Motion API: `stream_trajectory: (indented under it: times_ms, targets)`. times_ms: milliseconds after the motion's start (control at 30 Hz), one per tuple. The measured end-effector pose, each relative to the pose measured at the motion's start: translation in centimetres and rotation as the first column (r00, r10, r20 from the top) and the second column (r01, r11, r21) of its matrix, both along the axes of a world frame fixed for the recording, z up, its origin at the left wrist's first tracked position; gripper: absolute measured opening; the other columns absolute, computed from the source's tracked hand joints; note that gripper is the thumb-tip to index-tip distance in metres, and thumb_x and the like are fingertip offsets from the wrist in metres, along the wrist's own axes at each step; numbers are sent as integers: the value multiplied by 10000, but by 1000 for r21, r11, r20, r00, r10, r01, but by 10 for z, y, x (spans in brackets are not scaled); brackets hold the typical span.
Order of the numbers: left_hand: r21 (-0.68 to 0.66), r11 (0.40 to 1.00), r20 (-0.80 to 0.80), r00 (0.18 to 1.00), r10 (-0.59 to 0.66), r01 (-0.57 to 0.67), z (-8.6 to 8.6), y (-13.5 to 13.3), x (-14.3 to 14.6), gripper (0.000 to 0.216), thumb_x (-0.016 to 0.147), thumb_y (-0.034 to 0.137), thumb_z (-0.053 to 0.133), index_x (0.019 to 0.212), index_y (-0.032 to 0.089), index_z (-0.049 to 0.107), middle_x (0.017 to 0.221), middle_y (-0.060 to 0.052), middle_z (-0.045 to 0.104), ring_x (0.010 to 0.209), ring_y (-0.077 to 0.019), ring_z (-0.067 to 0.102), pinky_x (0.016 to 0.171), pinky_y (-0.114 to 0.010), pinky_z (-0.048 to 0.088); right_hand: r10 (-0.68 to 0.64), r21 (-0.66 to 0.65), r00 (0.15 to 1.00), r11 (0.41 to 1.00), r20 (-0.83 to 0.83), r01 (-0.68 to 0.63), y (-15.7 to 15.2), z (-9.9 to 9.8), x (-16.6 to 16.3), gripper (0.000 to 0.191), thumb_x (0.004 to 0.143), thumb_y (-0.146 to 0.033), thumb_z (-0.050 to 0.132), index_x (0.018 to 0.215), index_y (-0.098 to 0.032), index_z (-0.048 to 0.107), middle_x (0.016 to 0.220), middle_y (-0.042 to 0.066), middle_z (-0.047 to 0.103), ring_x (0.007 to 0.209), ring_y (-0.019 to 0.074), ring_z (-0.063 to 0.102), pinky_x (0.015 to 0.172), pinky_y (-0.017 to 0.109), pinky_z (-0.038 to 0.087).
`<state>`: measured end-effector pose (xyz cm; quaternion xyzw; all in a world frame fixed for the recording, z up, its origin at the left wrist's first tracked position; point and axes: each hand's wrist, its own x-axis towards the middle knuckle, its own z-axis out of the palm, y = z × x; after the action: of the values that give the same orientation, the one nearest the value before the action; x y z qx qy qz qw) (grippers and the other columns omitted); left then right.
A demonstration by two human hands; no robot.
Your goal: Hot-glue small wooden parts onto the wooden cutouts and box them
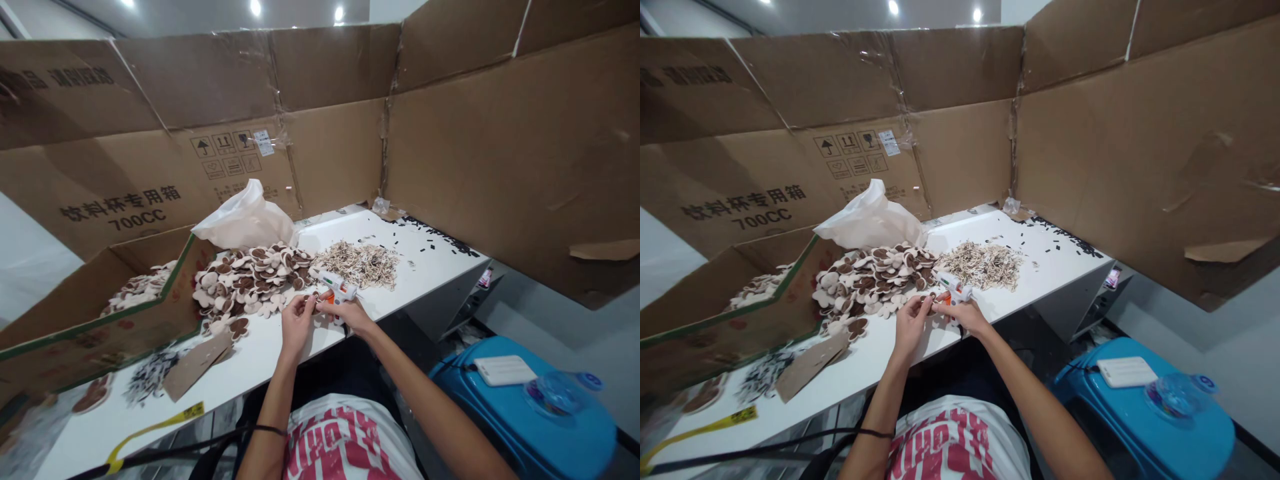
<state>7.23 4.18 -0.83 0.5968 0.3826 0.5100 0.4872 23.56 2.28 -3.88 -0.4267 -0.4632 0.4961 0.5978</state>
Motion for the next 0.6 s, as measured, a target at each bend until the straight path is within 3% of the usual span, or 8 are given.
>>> stream_trajectory:
  times_ms: [300, 600]
  targets:
    - [-63, 997, 25, 998, -53, 55, 7, -5, 1, 406, 847, 534, 800, 974, 150, 772, 957, -103, 800, 867, -217, 751, 800, -305, 595, -67, 21, 997, 998, 25, 66, 5, -5, -1, 346, 814, -537, 842, 885, -208, 758, 583, -17, 642, 493, 155, 578, 544, 282, 465]
    - [-83, 994, -3, 998, -68, 67, 12, -8, -2, 383, 809, 516, 835, 916, 153, 780, 915, -97, 794, 835, -215, 739, 741, -288, 585, -100, -24, 995, 995, -8, 99, 2, 0, -3, 385, 806, -562, 837, 866, -191, 751, 539, -14, 630, 471, 161, 580, 493, 267, 453]
